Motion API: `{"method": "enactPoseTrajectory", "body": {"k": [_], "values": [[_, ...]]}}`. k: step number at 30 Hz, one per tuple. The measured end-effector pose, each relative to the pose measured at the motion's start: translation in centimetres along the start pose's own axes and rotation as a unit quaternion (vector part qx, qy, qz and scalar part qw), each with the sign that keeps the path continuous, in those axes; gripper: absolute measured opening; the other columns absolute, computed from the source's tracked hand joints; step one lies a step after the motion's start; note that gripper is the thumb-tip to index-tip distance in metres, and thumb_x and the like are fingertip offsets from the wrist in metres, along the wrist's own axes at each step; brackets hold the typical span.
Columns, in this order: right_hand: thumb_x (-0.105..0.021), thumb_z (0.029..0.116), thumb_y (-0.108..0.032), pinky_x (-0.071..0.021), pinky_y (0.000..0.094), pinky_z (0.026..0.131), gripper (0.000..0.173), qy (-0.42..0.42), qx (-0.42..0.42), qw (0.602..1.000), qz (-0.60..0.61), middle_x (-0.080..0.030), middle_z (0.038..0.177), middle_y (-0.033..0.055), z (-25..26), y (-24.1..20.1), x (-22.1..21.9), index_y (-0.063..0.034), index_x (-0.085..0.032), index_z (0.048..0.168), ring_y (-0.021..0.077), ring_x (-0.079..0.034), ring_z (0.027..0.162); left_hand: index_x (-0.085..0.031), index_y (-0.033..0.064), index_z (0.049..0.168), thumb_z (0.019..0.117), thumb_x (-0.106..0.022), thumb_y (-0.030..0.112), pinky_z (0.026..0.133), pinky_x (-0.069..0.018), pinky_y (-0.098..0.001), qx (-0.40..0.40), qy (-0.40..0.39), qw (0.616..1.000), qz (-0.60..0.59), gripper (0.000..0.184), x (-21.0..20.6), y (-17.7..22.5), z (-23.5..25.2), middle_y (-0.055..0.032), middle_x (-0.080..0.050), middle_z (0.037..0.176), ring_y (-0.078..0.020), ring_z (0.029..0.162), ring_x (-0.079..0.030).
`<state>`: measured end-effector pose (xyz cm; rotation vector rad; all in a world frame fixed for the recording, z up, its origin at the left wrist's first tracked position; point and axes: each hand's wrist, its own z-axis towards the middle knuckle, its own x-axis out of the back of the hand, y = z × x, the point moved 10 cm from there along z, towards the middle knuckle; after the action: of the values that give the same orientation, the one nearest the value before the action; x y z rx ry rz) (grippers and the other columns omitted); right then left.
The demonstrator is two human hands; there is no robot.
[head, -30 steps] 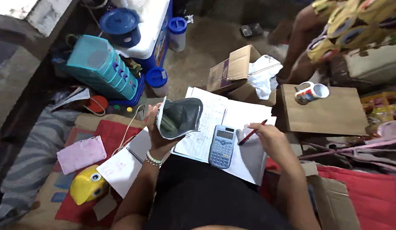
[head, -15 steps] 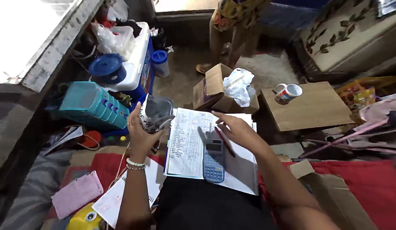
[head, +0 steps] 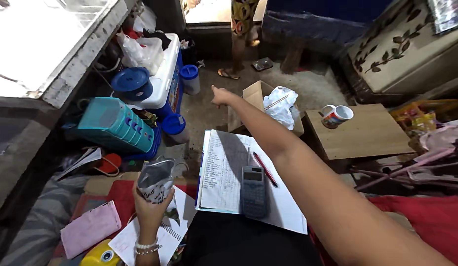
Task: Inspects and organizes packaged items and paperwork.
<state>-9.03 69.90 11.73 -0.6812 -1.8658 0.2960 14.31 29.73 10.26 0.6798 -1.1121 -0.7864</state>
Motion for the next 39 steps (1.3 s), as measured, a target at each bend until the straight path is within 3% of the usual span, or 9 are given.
{"method": "enactPoseTrajectory", "body": {"k": [10,15,18,20,25,27,30,35,39], "values": [[-0.067,0.0939,-0.009,-0.0479,0.0592,0.104,0.091,0.059,-0.046,0.997,-0.019,-0.057,0.144,0.0244,3.9,-0.4,0.6,-0.0178,-0.013,0.167,0.0413,-0.057,0.131,-0.023,-0.0140,0.151,0.0593,-0.092,0.037,0.114,-0.0405,-0.0329,0.034,0.039,0.999,-0.005,0.126,2.1,-2.7,-1.0,-0.0328,-0.046,0.146,-0.0253,0.136,-0.050],[-0.065,0.0931,-0.006,-0.0473,0.0621,0.103,0.090,0.081,-0.055,0.995,-0.033,-0.057,0.144,0.0230,4.4,-1.0,1.0,-0.0194,-0.015,0.167,0.0419,-0.056,0.132,-0.025,-0.0122,0.152,0.0579,-0.093,0.039,0.113,-0.0412,-0.0325,0.041,0.024,0.999,-0.025,0.127,1.5,-3.8,-1.4,-0.0308,-0.047,0.146,-0.0233,0.136,-0.050],[-0.061,0.0982,-0.011,-0.0448,0.0649,0.105,0.071,0.094,-0.052,0.994,-0.021,-0.055,0.148,0.0219,4.9,-0.9,0.2,-0.0172,-0.032,0.163,0.0431,-0.054,0.134,-0.022,-0.0132,0.152,0.0593,-0.095,0.038,0.115,-0.0405,-0.0316,0.047,0.025,0.998,-0.030,0.128,1.6,-4.3,-1.4,-0.0302,-0.044,0.149,-0.0230,0.139,-0.049],[-0.064,0.0987,-0.015,-0.0439,0.0657,0.106,0.053,0.041,-0.019,0.998,-0.053,-0.057,0.144,0.0245,5.3,-1.9,-3.4,-0.0081,-0.051,0.150,0.0447,-0.054,0.133,-0.019,-0.0155,0.152,0.0603,-0.096,0.036,0.117,-0.0394,-0.0325,0.076,0.044,0.996,-0.031,0.130,2.3,-4.7,-1.8,-0.0329,-0.041,0.151,-0.0252,0.141,-0.047],[-0.058,0.1022,-0.010,-0.0440,0.0603,0.102,0.044,-0.258,0.099,0.936,-0.220,-0.062,0.134,0.0246,2.1,-6.0,-20.4,-0.0063,-0.056,0.146,0.0415,-0.060,0.120,-0.018,-0.0191,0.150,0.0634,-0.094,0.036,0.116,-0.0392,-0.0305,0.079,0.123,0.989,0.005,0.128,4.1,-4.6,-2.4,-0.0356,-0.043,0.147,-0.0238,0.139,-0.049],[-0.066,0.0976,-0.014,-0.0433,0.0681,0.101,0.035,-0.264,0.072,0.920,-0.280,-0.063,0.131,0.0265,-2.1,-6.7,-23.6,-0.0021,-0.068,0.130,0.0458,-0.058,0.124,-0.019,-0.0185,0.149,0.0633,-0.093,0.036,0.114,-0.0399,-0.0313,0.085,0.127,0.987,0.051,0.126,4.9,-4.5,-2.6,-0.0347,-0.047,0.144,-0.0245,0.136,-0.051],[-0.063,0.1009,-0.020,-0.0474,0.0657,0.102,0.032,-0.220,0.023,0.942,-0.252,-0.063,0.134,0.0247,-7.5,-6.4,-24.7,0.0036,-0.067,0.122,0.0433,-0.059,0.127,-0.020,-0.0203,0.148,0.0653,-0.092,0.041,0.114,-0.0396,-0.0335,0.095,0.117,0.984,0.093,0.125,5.7,-5.0,-3.0,-0.0346,-0.050,0.141,-0.0270,0.135,-0.053],[-0.047,0.1092,-0.023,-0.0428,0.0647,0.105,0.040,-0.285,-0.021,0.919,-0.273,-0.058,0.139,0.0283,-4.5,-2.9,-30.6,0.0082,-0.063,0.127,0.0441,-0.055,0.132,-0.023,-0.0174,0.149,0.0644,-0.092,0.040,0.114,-0.0393,-0.0314,0.128,0.116,0.982,0.072,0.123,6.4,-6.7,-3.3,-0.0297,-0.051,0.142,-0.0209,0.134,-0.052],[-0.058,0.1028,-0.018,-0.0449,0.0650,0.102,0.034,-0.298,-0.017,0.897,-0.325,-0.061,0.136,0.0262,-4.3,-2.4,-30.8,0.0069,-0.066,0.124,0.0430,-0.057,0.129,-0.021,-0.0137,0.151,0.0624,-0.093,0.038,0.114,-0.0391,-0.0292,0.159,0.112,0.980,0.046,0.125,6.3,-7.2,-3.3,-0.0253,-0.051,0.143,-0.0168,0.133,-0.052]]}}
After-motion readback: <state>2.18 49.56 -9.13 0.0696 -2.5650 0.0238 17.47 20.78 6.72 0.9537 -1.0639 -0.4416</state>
